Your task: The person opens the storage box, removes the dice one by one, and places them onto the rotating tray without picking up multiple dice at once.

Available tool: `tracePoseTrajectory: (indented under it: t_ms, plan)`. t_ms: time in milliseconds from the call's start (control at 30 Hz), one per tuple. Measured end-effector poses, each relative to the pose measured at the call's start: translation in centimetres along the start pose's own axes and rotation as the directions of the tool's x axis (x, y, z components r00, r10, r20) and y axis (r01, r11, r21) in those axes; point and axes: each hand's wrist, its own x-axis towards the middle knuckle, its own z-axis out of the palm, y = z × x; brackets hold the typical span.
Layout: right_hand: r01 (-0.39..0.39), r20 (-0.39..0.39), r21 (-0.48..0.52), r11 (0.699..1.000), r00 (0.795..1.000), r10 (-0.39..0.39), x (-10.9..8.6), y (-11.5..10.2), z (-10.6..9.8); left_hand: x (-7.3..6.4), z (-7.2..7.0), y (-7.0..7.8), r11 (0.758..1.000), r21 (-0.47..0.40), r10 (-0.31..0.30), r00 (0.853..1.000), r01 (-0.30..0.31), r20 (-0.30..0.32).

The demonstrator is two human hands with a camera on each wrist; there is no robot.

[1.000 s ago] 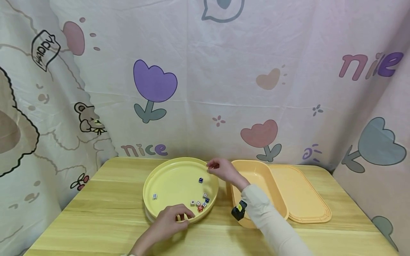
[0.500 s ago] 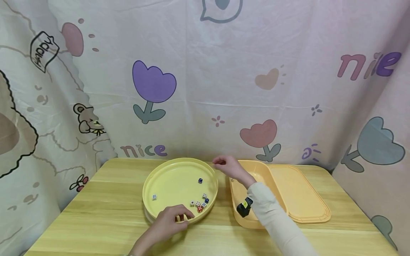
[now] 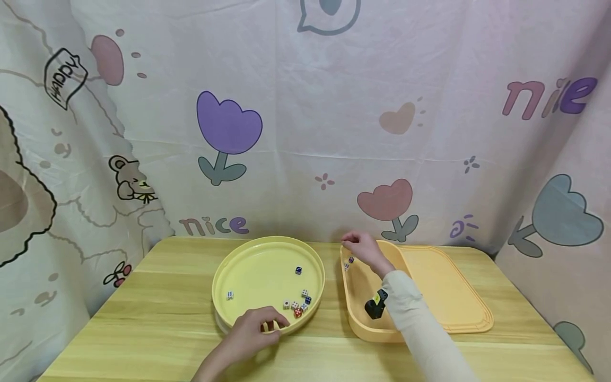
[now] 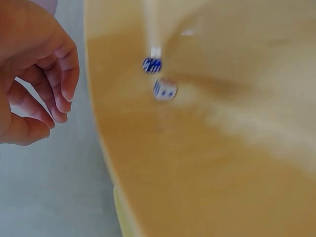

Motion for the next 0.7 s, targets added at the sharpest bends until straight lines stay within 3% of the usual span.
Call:
tracePoseTrajectory:
  t_ms: [333,500,700]
  plan:
    - [-0.063,-0.062,-0.002,0.998,0.996,0.063,0.5,3.0,-0.1,-0.1,0.0,0.1,1.0,0.001,0.001,1.0,-0.001,-0.005]
    - [-0.086,-0.106,-0.052,0.995,0.991,0.08,0.5,4.5,0.3,0.0,-0.1,0.1,1.0,0.005,-0.003,1.0,0.003,0.005]
    - [-0.121,-0.098,-0.033,0.992,0.988,0.118,0.7,5.8,0.9,0.1,-0.1,0.2,1.0,0.006,-0.014,1.0,0.014,0.01]
